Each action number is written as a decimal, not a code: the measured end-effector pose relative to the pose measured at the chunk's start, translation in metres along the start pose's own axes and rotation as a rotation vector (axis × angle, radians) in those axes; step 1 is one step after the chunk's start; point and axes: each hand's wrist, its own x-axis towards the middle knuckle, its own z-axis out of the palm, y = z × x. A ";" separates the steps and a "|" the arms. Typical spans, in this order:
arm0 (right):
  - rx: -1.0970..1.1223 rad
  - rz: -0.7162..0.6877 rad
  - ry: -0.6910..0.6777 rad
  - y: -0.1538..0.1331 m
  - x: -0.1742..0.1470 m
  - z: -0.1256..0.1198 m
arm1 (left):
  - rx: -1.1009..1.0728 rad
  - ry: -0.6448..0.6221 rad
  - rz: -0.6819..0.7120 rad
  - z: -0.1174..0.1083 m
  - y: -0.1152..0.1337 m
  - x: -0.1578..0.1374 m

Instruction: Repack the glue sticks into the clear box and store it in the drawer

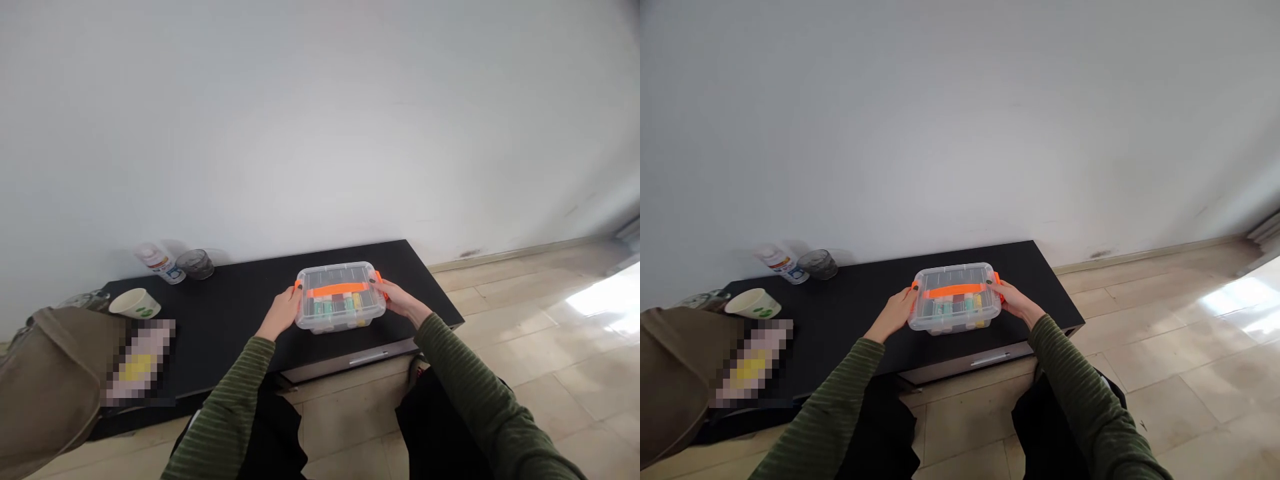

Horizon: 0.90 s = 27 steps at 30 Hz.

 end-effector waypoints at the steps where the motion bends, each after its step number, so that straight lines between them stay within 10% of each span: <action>1: 0.018 0.024 -0.035 -0.002 -0.001 -0.002 | -0.004 -0.011 -0.004 -0.001 0.001 -0.001; 6: -0.134 0.087 -0.076 -0.011 0.003 -0.019 | -0.112 -0.059 -0.066 -0.005 0.007 -0.008; 10: -0.395 -0.106 0.162 -0.018 0.014 -0.031 | -0.230 -0.085 -0.108 -0.003 0.008 -0.012; 19: -0.617 -0.349 0.289 -0.017 0.026 0.007 | -0.314 -0.022 -0.174 0.008 -0.001 -0.017; 27: -0.270 -0.687 0.329 -0.030 0.006 0.022 | -0.389 0.018 -0.149 0.006 -0.004 -0.022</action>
